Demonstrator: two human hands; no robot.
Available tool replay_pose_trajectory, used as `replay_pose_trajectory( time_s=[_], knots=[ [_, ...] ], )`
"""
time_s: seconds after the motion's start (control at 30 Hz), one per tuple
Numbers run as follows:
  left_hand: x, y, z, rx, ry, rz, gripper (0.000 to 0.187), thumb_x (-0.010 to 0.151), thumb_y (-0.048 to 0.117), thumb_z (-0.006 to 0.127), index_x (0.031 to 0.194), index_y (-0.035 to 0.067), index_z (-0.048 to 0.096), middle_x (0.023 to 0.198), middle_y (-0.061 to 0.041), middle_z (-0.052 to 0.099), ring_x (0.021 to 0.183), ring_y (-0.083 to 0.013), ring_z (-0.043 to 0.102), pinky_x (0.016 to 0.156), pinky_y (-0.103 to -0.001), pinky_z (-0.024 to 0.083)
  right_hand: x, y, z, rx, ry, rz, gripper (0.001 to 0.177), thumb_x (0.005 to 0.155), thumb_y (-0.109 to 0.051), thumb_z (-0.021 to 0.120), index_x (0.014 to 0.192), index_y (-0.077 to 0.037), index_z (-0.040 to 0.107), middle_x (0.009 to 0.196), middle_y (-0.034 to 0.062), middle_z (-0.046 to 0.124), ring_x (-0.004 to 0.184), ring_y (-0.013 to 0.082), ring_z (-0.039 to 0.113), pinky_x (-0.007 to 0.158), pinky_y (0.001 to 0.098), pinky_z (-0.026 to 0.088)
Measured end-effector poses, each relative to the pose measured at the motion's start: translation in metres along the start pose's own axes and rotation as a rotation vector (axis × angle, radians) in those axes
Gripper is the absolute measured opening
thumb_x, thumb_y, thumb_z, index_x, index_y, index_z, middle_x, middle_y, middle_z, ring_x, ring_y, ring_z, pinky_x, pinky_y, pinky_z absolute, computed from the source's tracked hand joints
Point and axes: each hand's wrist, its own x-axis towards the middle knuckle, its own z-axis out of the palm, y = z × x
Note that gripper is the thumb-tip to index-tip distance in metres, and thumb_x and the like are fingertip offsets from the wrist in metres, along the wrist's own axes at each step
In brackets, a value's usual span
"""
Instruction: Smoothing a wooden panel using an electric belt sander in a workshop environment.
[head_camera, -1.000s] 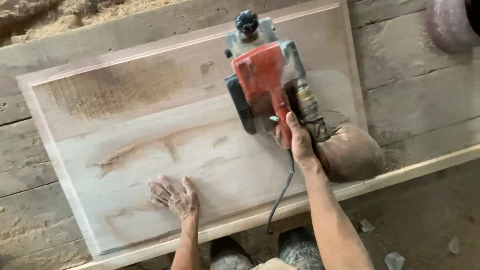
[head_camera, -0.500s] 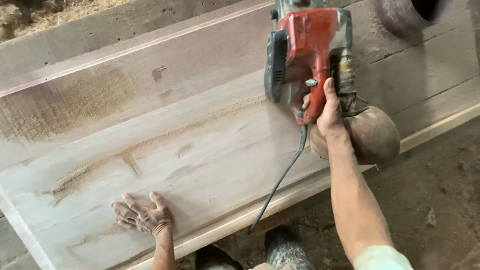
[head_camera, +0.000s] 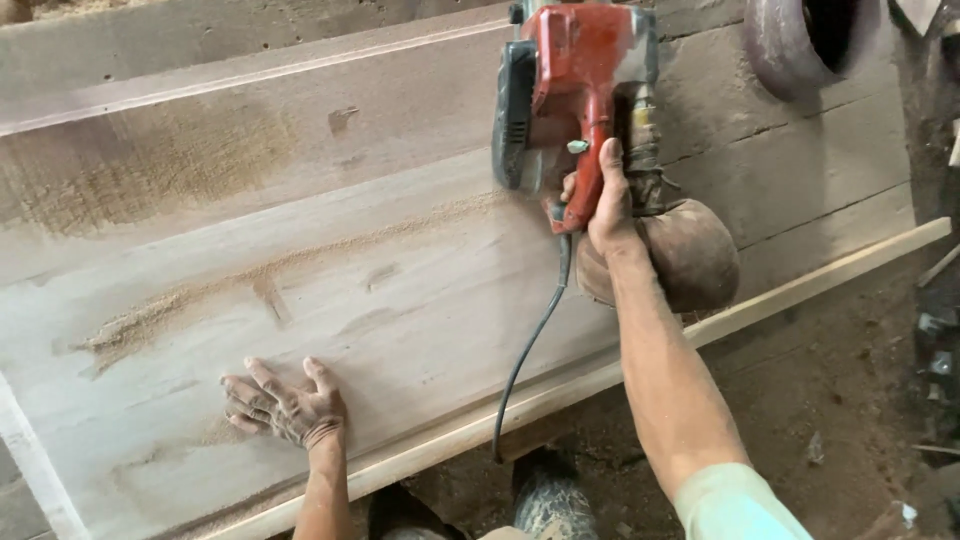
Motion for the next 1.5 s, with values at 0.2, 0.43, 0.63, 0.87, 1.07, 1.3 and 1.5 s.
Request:
replay_pose_trajectory(
  time_s=[0.2, 0.43, 0.63, 0.87, 1.07, 1.3, 1.5],
  knots=[
    [0.001, -0.012, 0.012, 0.01, 0.132, 0.117, 0.083, 0.089, 0.045, 0.068, 0.157, 0.009, 0.037, 0.162, -0.03, 0.027, 0.151, -0.0478, 0.019, 0.117, -0.065, 0.011, -0.028, 0.061, 0.064, -0.047, -0.026, -0.053, 0.069, 0.087, -0.074, 0.059, 0.105, -0.007, 0.064, 0.063, 0.0134, 0.067, 0.053, 0.0221, 0.069, 0.048, 0.0331, 0.056],
    [0.045, 0.038, -0.015, -0.256, 0.066, 0.068, 0.085, 0.097, 0.058, 0.061, 0.165, 0.02, 0.03, 0.169, -0.024, 0.016, 0.156, -0.0454, 0.013, 0.121, -0.067, 0.009, -0.121, 0.083, 0.188, -0.076, -0.106, 0.052, 0.063, 0.091, -0.07, 0.058, 0.088, -0.008, 0.066, 0.06, 0.0099, 0.064, 0.05, 0.0196, 0.065, 0.039, 0.0333, 0.054],
    [0.142, 0.129, -0.087, -0.336, 0.06, 0.36, 0.089, 0.089, 0.067, 0.073, 0.161, 0.025, 0.041, 0.171, -0.015, 0.017, 0.16, -0.0345, 0.01, 0.127, -0.06, 0.004, -0.196, 0.085, 0.284, -0.144, -0.202, 0.079, 0.054, 0.091, -0.061, 0.055, 0.104, -0.009, 0.063, 0.093, 0.0053, 0.061, 0.08, 0.0137, 0.059, 0.066, 0.026, 0.049],
    [0.263, 0.144, -0.132, 0.071, -0.141, 0.306, 0.107, 0.079, 0.099, 0.056, 0.164, 0.039, 0.029, 0.169, -0.016, -0.002, 0.156, -0.046, 0.002, 0.117, -0.081, 0.008, -0.178, 0.222, 0.345, -0.188, -0.243, 0.094, 0.044, 0.077, -0.064, 0.075, 0.067, -0.021, 0.069, 0.051, -0.005, 0.047, 0.049, 0.0043, 0.039, 0.046, 0.0211, 0.029],
    [0.321, 0.071, -0.184, 0.238, -0.316, 0.177, 0.12, 0.081, 0.103, 0.06, 0.164, 0.042, -0.002, 0.168, -0.019, -0.011, 0.154, -0.0478, -0.007, 0.118, -0.077, 0.01, -0.239, 0.242, 0.42, -0.017, -0.575, 0.323, 0.042, 0.091, -0.052, 0.067, 0.066, -0.021, 0.052, 0.059, -0.0048, 0.042, 0.054, 0.0091, 0.035, 0.057, 0.0257, 0.029],
    [0.342, 0.01, -0.236, 0.226, -0.319, -0.004, 0.113, 0.076, 0.093, 0.059, 0.161, 0.046, 0.001, 0.17, -0.015, -0.008, 0.155, -0.0433, -0.007, 0.12, -0.073, 0.007, -0.306, 0.217, 0.475, -0.485, -0.633, 0.329, 0.058, 0.079, -0.076, 0.053, 0.071, -0.019, 0.06, 0.069, 0.0007, 0.05, 0.069, 0.0141, 0.047, 0.07, 0.0296, 0.035],
    [0.33, -0.016, -0.248, 0.207, -0.231, -0.052, 0.104, 0.08, 0.087, 0.06, 0.162, 0.038, 0.018, 0.162, -0.017, 0.014, 0.151, -0.0404, 0.005, 0.115, -0.069, 0.014, -0.342, 0.177, 0.491, -0.345, -0.862, 0.315, 0.079, 0.095, -0.07, 0.057, 0.14, -0.006, 0.062, 0.139, 0.0198, 0.063, 0.138, 0.0326, 0.052, 0.122, 0.053, 0.035]
  ],
)
